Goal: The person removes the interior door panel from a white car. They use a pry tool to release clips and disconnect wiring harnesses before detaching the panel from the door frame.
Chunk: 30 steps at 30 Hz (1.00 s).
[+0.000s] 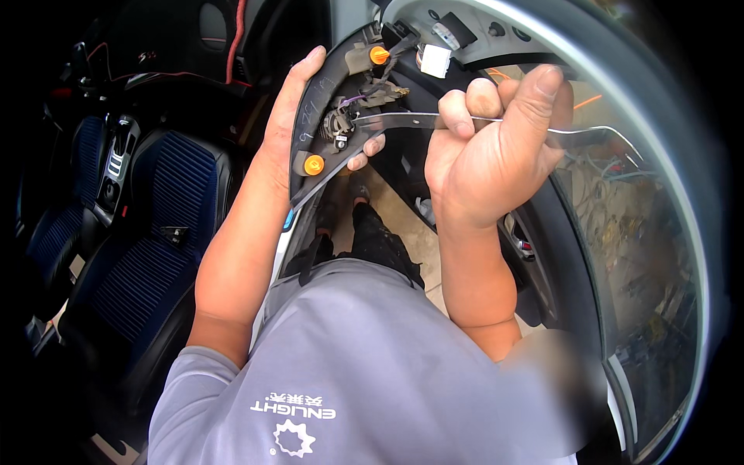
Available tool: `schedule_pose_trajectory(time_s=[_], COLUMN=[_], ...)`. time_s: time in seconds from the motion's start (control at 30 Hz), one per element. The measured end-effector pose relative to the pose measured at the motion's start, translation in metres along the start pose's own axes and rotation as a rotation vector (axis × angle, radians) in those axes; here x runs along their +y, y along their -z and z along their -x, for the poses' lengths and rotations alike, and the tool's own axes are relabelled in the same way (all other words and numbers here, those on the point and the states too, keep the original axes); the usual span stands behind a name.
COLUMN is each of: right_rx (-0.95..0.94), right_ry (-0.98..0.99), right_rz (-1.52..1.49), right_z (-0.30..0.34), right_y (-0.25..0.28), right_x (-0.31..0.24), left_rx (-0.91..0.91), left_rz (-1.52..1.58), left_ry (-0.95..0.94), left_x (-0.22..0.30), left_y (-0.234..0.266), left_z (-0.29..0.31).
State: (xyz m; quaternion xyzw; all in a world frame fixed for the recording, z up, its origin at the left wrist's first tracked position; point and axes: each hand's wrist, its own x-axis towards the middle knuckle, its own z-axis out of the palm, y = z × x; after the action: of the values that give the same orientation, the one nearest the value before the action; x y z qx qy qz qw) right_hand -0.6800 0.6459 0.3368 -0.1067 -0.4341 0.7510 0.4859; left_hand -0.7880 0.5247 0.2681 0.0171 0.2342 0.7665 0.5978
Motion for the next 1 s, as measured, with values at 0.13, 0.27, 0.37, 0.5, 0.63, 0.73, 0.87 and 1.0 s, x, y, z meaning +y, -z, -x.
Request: schedule_pose_trajectory(time_s=[0.13,0.27,0.37,0.5,0.63,0.73,0.87,1.0], right_rx=[0.019,0.081,-0.013,0.042,0.083,0.1,0.109,0.108], right_ry=[-0.023,0.002,-0.012,-0.006,-0.001,0.002,-0.015,0.009], right_rz=[0.009,0.004,-0.037,-0.007,-0.01,-0.012,0.004,0.016], right_z=[0.001,0.001,0.004,0.005,0.006,0.006,0.007,0.007], right_y=[0.0,-0.004,0.002,0.001,-0.001,0.0,0.0,-0.001], right_x=[-0.002,-0.002,-0.002,-0.003,-0.003,-0.004,-0.003,-0.003], left_rx=[0.021,-0.009,-0.032,0.018,0.052,0.052,0.06,0.062], left_rz=[0.032,0.01,0.013,0.017,0.018,0.022,0.016,0.019], left_ry=[-0.012,-0.074,-0.067,-0.054,-0.044,-0.045,-0.053,-0.062], left_x=[-0.001,-0.005,-0.006,-0.007,-0.008,-0.008,-0.009,-0.011], left_y=[-0.005,-0.003,-0.001,-0.004,-0.006,-0.005,-0.005,-0.005], left_z=[0.0,-0.002,-0.002,-0.001,0.001,0.001,0.001,0.001])
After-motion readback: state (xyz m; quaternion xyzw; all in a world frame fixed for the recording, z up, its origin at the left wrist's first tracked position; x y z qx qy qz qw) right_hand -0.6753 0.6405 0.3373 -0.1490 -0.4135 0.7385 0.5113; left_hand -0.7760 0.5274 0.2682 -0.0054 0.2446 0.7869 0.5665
